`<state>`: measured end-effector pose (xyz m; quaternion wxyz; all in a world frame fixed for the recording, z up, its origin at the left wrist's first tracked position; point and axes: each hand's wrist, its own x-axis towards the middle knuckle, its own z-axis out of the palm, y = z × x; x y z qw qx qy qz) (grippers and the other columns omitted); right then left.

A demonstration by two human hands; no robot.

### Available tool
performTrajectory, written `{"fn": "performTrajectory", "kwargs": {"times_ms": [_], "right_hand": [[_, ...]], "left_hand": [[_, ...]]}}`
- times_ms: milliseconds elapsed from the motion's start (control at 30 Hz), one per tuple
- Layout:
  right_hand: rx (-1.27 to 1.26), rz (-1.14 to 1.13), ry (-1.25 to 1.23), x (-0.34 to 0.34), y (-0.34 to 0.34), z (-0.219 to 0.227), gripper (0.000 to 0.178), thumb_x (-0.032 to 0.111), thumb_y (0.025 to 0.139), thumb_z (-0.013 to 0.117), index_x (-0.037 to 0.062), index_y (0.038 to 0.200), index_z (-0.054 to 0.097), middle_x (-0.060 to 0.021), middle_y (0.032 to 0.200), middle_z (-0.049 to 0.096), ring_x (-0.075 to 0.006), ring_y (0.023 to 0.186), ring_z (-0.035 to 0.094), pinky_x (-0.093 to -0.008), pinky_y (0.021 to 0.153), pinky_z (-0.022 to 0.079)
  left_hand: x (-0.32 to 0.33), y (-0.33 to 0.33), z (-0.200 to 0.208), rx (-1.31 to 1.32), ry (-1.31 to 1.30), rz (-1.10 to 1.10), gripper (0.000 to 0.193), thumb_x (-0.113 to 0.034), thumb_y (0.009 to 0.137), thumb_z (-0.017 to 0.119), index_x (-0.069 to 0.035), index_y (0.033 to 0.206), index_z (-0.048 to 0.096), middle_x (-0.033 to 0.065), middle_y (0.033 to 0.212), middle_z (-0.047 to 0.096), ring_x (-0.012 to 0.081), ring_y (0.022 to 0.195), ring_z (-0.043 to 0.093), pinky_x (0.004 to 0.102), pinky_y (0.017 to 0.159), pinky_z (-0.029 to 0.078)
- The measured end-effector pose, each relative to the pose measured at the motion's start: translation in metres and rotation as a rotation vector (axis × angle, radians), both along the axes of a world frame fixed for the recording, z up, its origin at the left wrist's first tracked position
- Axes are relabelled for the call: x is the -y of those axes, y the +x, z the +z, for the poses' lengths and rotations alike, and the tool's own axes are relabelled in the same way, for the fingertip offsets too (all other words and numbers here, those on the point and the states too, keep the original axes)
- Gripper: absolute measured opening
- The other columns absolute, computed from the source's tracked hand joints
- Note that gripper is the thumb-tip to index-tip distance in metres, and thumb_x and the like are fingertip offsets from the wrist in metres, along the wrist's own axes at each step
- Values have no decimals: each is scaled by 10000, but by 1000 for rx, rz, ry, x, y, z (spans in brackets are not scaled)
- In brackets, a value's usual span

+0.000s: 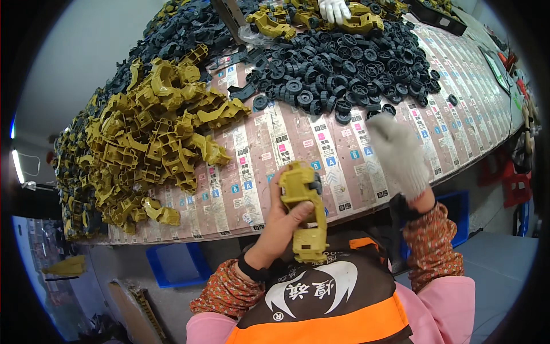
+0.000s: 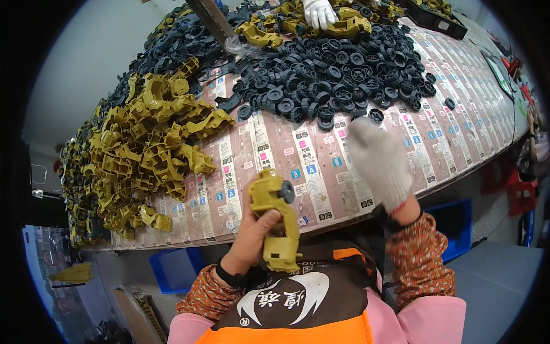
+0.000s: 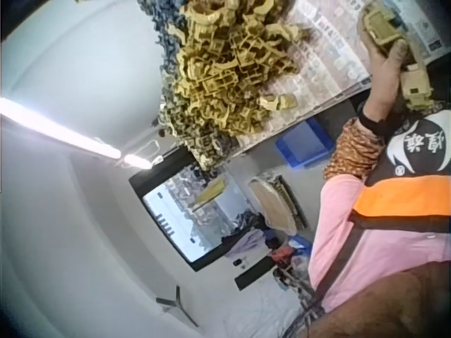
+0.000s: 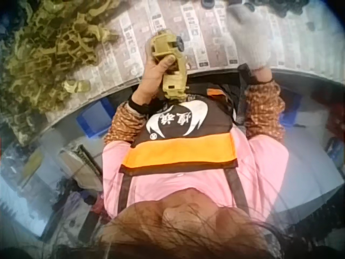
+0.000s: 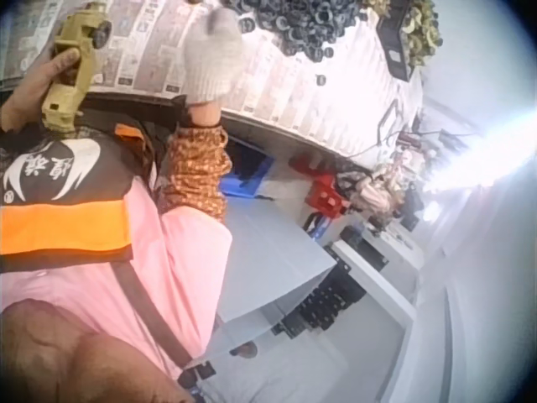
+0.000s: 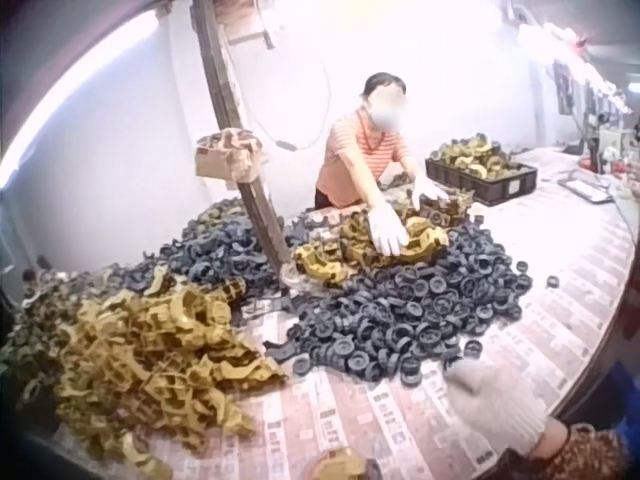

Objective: The person sits at a table covered with yellow plastic frames and dark circular inserts. They repeatedly pick up a yellow frame, insert a dark circular piece into a slot, and place the assembled unit back on the table. The process is repetitive and involves handling the parts by hand.

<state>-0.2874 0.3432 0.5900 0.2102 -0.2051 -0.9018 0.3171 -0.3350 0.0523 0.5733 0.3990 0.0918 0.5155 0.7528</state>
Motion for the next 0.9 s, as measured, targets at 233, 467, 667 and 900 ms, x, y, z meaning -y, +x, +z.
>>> {"fn": "performTrajectory", "kwargs": {"times_ms": [233,467,667,900], "right_hand": [[229,-151,125,-40,-23,-15,325,305,940,723,-3,1040,696,-245,1005,727,-424,985,702,-503,847,545],[60,-114,103,-25,-14,-16,206,145,906,742,3,975,609,-213,896,674,-418,904,676,-489,795,527],[51,27,205,0,-2,-19,181,34,954,616,40,1128,665,-201,1040,700,-423,976,688,-504,834,536],[142,137,86,4,8,-13,195,56,953,604,36,1132,679,-220,1098,683,-425,994,689,-501,852,546]], "left_hand": [[9,-12,-2,91,43,144,743,-160,1045,707,-212,1638,262,51,1376,563,183,1201,622,375,993,578],[14,-12,-12,159,70,268,459,-293,1074,669,-126,1442,452,56,1196,662,194,1047,713,390,870,652],[18,-16,-13,228,148,261,466,-323,1076,665,-132,1462,489,41,1192,670,168,1025,714,362,853,641],[20,-17,-18,251,161,287,463,-272,1066,680,-171,1463,464,33,1189,650,169,1025,709,369,833,654]]}}
